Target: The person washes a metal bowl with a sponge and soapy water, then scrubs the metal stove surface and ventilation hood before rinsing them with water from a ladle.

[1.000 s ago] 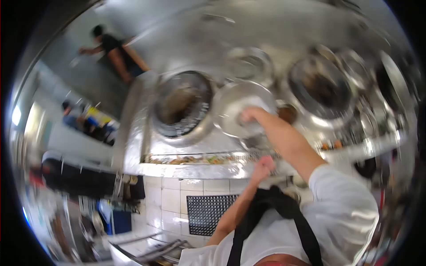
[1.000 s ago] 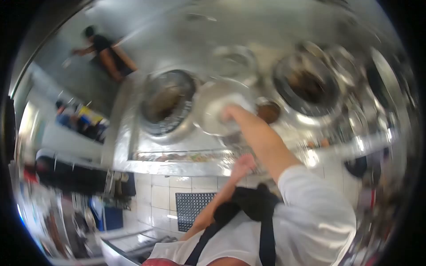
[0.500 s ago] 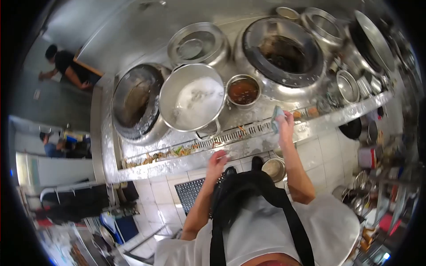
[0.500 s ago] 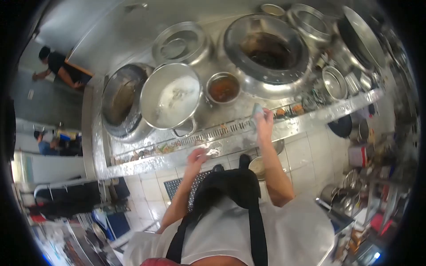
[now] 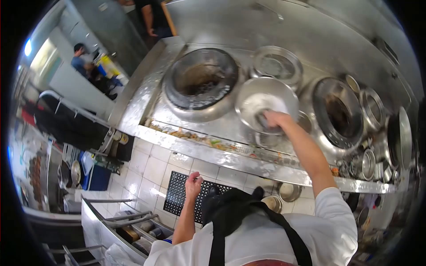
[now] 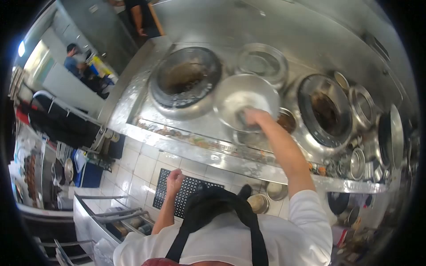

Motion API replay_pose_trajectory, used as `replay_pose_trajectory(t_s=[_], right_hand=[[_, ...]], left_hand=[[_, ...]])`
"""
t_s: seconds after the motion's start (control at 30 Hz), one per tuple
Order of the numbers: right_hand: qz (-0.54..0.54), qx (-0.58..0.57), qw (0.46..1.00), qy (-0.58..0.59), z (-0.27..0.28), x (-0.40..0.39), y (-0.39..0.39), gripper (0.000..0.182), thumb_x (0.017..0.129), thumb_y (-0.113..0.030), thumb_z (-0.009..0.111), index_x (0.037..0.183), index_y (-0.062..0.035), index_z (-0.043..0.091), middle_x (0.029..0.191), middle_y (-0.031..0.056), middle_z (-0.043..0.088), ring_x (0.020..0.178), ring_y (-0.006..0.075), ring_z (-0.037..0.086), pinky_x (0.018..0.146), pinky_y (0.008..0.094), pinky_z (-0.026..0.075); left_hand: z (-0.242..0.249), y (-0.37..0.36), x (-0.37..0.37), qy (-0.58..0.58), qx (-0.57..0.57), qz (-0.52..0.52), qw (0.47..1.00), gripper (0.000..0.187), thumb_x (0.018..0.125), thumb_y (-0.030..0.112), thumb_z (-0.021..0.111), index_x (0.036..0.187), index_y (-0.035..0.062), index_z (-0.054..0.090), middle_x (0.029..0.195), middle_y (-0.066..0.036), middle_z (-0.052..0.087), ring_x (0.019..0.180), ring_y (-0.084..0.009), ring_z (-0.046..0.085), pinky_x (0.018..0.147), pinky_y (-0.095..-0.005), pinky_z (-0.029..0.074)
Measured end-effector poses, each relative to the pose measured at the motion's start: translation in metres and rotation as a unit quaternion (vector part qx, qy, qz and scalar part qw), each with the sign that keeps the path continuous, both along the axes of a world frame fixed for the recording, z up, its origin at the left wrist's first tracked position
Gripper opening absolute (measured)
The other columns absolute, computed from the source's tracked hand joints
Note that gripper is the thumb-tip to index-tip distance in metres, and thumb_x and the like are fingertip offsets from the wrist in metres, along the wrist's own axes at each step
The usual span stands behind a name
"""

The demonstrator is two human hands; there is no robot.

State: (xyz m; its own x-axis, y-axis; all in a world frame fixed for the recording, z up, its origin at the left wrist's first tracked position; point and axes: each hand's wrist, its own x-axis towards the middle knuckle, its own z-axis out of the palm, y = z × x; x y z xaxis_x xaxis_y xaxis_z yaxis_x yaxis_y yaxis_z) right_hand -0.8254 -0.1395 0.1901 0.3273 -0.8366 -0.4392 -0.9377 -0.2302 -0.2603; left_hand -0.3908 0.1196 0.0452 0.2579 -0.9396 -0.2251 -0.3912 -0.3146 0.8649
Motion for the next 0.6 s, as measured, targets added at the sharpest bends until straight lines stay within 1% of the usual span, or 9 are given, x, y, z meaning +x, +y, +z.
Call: replay_pose_trajectory(t_s=[0.07, 0.1, 0.17, 0.2, 0.3, 0.33, 0.37, 0.5, 0.6], right_hand=[[0.047, 0.069, 0.986, 0.145, -0.049, -0.008, -0.028, 0.039, 0.072, -0.030, 0.071, 0.101, -0.0049, 0.073, 0.099, 0.0170, 0.073, 0.088, 0.0302, 0.070, 0.076, 0.0429, 0.054], [0.019, 0.094, 0.978, 0.183, -0.059, -0.007, -0.035, 0.033, 0.074, -0.033, 0.069, 0.092, -0.0062, 0.076, 0.097, 0.0157, 0.073, 0.084, 0.0291, 0.070, 0.074, 0.0431, 0.054], [0.100, 0.169, 0.952, 0.236, -0.077, -0.001, -0.053, 0.030, 0.078, -0.026, 0.064, 0.099, -0.0077, 0.076, 0.093, 0.0166, 0.073, 0.085, 0.0303, 0.069, 0.073, 0.0441, 0.053], [0.050, 0.260, 0.941, 0.209, -0.175, -0.048, -0.095, 0.034, 0.083, -0.030, 0.062, 0.105, -0.0071, 0.074, 0.103, 0.0119, 0.072, 0.089, 0.0242, 0.065, 0.080, 0.0427, 0.052], [-0.013, 0.162, 0.941, 0.295, -0.108, -0.007, -0.055, 0.037, 0.077, -0.032, 0.066, 0.102, -0.0068, 0.074, 0.102, 0.0132, 0.072, 0.088, 0.0256, 0.067, 0.077, 0.0419, 0.052], [-0.045, 0.139, 0.948, 0.283, -0.093, -0.002, -0.049, 0.038, 0.075, -0.033, 0.068, 0.102, -0.0066, 0.074, 0.102, 0.0136, 0.072, 0.087, 0.0260, 0.068, 0.077, 0.0417, 0.053], [-0.076, 0.117, 0.958, 0.252, -0.073, 0.006, -0.040, 0.039, 0.073, -0.033, 0.070, 0.101, -0.0065, 0.073, 0.102, 0.0140, 0.072, 0.087, 0.0265, 0.068, 0.076, 0.0414, 0.053], [-0.210, 0.071, 0.972, 0.073, -0.012, 0.054, -0.007, 0.049, 0.069, -0.034, 0.072, 0.109, -0.0060, 0.070, 0.104, 0.0175, 0.071, 0.092, 0.0300, 0.069, 0.078, 0.0404, 0.053], [-0.287, 0.078, 0.955, -0.016, -0.006, 0.039, 0.006, 0.068, 0.071, -0.032, 0.071, 0.130, -0.0040, 0.055, 0.115, 0.0230, 0.067, 0.100, 0.0345, 0.067, 0.085, 0.0411, 0.053]], left_hand=[[-0.021, 0.016, 0.044, -0.013, -0.023, 0.024, 0.999, 0.031, 0.085, 0.015, 0.068, 0.112, 0.0000, 0.067, 0.097, -0.013, 0.071, 0.088, -0.0199, 0.068, 0.078, -0.0314, 0.054], [-0.023, 0.023, 0.064, 0.074, 0.018, 0.064, 0.995, 0.030, 0.085, 0.015, 0.068, 0.111, -0.0006, 0.067, 0.097, -0.013, 0.071, 0.088, -0.0197, 0.068, 0.079, -0.0313, 0.054], [-0.053, 0.041, 0.111, 0.077, 0.000, 0.126, 0.989, 0.030, 0.084, 0.013, 0.068, 0.111, -0.0013, 0.066, 0.097, -0.014, 0.070, 0.086, -0.0185, 0.067, 0.079, -0.0302, 0.054], [-0.054, 0.052, 0.134, 0.081, 0.006, 0.143, 0.986, 0.030, 0.084, 0.013, 0.068, 0.111, -0.0013, 0.066, 0.097, -0.014, 0.070, 0.086, -0.0185, 0.067, 0.079, -0.0302, 0.054], [-0.055, 0.083, 0.195, 0.023, 0.013, 0.199, 0.980, 0.031, 0.084, 0.006, 0.065, 0.114, -0.0042, 0.063, 0.098, -0.013, 0.070, 0.084, -0.0181, 0.067, 0.076, -0.0302, 0.055], [-0.067, 0.092, 0.215, 0.096, 0.015, 0.238, 0.966, 0.031, 0.085, 0.006, 0.065, 0.114, -0.0054, 0.062, 0.096, -0.013, 0.069, 0.080, -0.0177, 0.066, 0.073, -0.0300, 0.055], [-0.085, 0.103, 0.236, 0.167, 0.015, 0.274, 0.947, 0.031, 0.085, 0.005, 0.065, 0.114, -0.0065, 0.062, 0.095, -0.012, 0.069, 0.077, -0.0173, 0.065, 0.070, -0.0299, 0.055], [-0.089, 0.115, 0.292, 0.194, 0.068, 0.318, 0.926, 0.026, 0.086, 0.005, 0.063, 0.109, -0.0063, 0.060, 0.085, -0.008, 0.065, 0.066, -0.0152, 0.061, 0.061, -0.0281, 0.053], [-0.139, 0.111, 0.334, 0.203, 0.082, 0.296, 0.930, 0.021, 0.083, 0.001, 0.057, 0.103, -0.0044, 0.060, 0.079, -0.008, 0.063, 0.064, -0.0168, 0.062, 0.049, -0.0311, 0.051]])
